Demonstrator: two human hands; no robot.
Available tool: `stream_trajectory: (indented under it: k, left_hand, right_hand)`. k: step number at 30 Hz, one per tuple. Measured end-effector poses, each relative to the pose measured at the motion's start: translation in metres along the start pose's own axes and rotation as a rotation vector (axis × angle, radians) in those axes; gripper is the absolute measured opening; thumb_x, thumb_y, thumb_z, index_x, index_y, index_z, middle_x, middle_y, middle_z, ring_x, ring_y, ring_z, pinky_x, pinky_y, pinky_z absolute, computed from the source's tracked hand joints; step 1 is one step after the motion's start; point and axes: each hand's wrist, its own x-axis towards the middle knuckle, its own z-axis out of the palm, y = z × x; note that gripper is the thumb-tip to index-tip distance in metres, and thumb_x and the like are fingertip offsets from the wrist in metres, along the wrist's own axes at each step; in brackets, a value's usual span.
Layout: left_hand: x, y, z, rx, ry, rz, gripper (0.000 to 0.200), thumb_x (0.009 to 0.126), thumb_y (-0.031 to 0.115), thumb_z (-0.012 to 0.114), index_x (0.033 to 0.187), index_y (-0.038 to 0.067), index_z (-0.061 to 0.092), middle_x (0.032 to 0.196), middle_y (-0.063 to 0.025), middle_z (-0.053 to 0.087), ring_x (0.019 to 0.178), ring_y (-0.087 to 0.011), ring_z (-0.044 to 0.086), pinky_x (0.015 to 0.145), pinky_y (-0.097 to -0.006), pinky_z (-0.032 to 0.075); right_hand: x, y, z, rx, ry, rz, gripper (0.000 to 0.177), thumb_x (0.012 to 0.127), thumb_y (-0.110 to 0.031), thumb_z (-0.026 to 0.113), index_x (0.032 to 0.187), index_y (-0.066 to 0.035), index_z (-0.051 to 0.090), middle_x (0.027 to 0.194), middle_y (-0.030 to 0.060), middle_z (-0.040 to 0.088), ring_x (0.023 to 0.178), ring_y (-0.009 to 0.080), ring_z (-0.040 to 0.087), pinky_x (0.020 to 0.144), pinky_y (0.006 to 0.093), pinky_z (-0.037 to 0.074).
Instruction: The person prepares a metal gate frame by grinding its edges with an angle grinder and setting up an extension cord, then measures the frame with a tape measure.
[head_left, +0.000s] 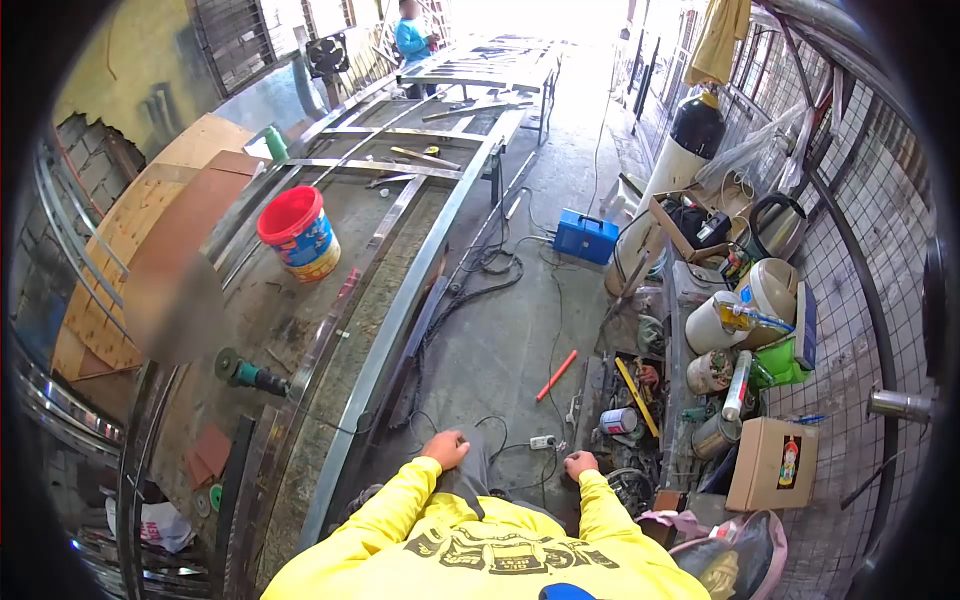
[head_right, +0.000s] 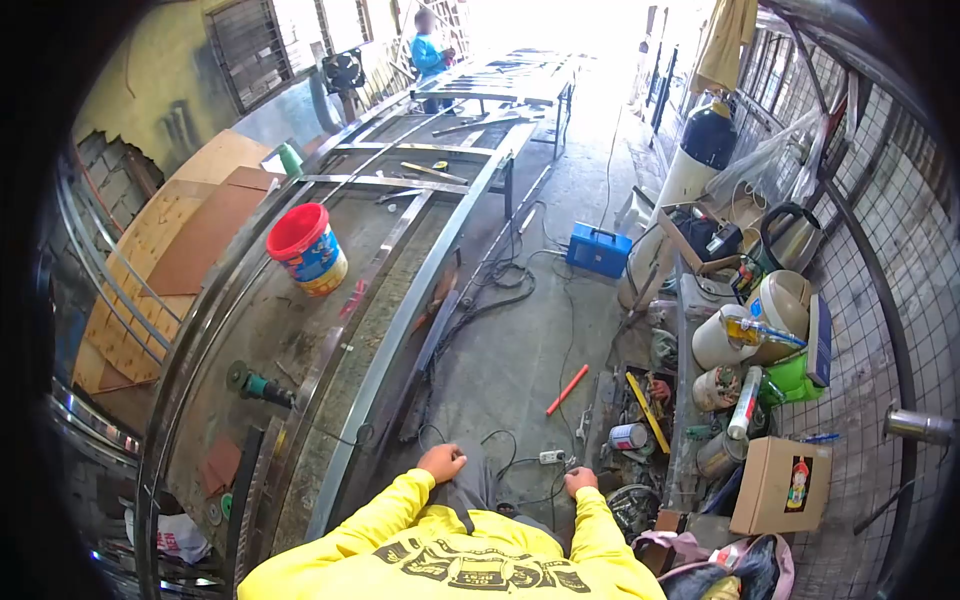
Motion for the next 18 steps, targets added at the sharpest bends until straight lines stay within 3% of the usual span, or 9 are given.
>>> stream_trajectory:
  k: [2, 6, 7, 9, 12, 18]
  left_hand:
    - [0.039, 0.02, -0.018, -0.038, 0.003, 0.05, 0.033, 0.082, 0.032, 0.06, 0.097, 0.003, 0.066, 0.093, -0.0181, 0.067, 0.088, -0.0352, 0.063, 0.079, -0.0412, 0.049]
    - [0.127, 0.032, -0.026, -0.147, 0.02, 0.186, 0.028, 0.082, 0.026, 0.062, 0.096, 0.002, 0.066, 0.093, -0.0189, 0.066, 0.089, -0.0351, 0.063, 0.078, -0.0406, 0.049]
    - [0.152, 0.03, -0.024, -0.179, 0.005, 0.235, 0.026, 0.082, 0.024, 0.062, 0.095, 0.002, 0.066, 0.092, -0.0192, 0.066, 0.087, -0.0352, 0.063, 0.077, -0.0401, 0.05]
    - [0.199, 0.037, -0.028, -0.283, -0.057, 0.254, 0.024, 0.082, 0.023, 0.063, 0.093, 0.002, 0.066, 0.09, -0.0196, 0.066, 0.085, -0.0351, 0.064, 0.075, -0.0392, 0.05]
    - [0.267, 0.038, -0.043, -0.308, -0.13, 0.229, 0.024, 0.082, 0.023, 0.063, 0.094, 0.002, 0.066, 0.087, -0.0189, 0.066, 0.083, -0.0331, 0.065, 0.074, -0.0385, 0.05]
    - [0.379, 0.037, -0.098, -0.296, -0.16, 0.045, 0.025, 0.083, 0.023, 0.061, 0.095, 0.002, 0.066, 0.089, -0.0169, 0.067, 0.082, -0.0303, 0.065, 0.074, -0.038, 0.05]
  right_hand:
    - [0.022, -0.005, 0.004, 0.022, -0.032, 0.013, 0.027, 0.073, -0.029, 0.064, 0.089, -0.009, 0.073, 0.095, 0.0166, 0.068, 0.095, 0.0313, 0.064, 0.088, 0.0364, 0.049]
    - [0.077, -0.02, 0.002, -0.262, -0.328, -0.152, 0.035, 0.074, -0.035, 0.063, 0.094, -0.007, 0.071, 0.101, 0.0202, 0.065, 0.098, 0.0346, 0.062, 0.088, 0.0399, 0.049]
    - [0.094, -0.031, -0.004, -0.339, -0.277, -0.156, 0.036, 0.075, -0.034, 0.062, 0.094, -0.005, 0.069, 0.101, 0.0213, 0.065, 0.097, 0.0356, 0.062, 0.087, 0.0422, 0.049]
    - [0.14, -0.036, -0.008, -0.18, -0.097, -0.166, 0.032, 0.076, -0.031, 0.061, 0.091, -0.004, 0.068, 0.098, 0.0206, 0.065, 0.093, 0.0362, 0.062, 0.082, 0.0429, 0.05]
    - [0.186, -0.096, -0.053, 0.175, -0.009, 0.007, 0.029, 0.076, -0.027, 0.064, 0.092, -0.003, 0.069, 0.092, 0.0171, 0.068, 0.088, 0.0307, 0.065, 0.082, 0.0376, 0.05]
    - [0.27, -0.172, -0.084, -0.028, -0.076, 0.094, 0.03, 0.078, -0.027, 0.065, 0.096, -0.003, 0.068, 0.094, 0.0175, 0.068, 0.092, 0.0302, 0.065, 0.083, 0.0368, 0.05]
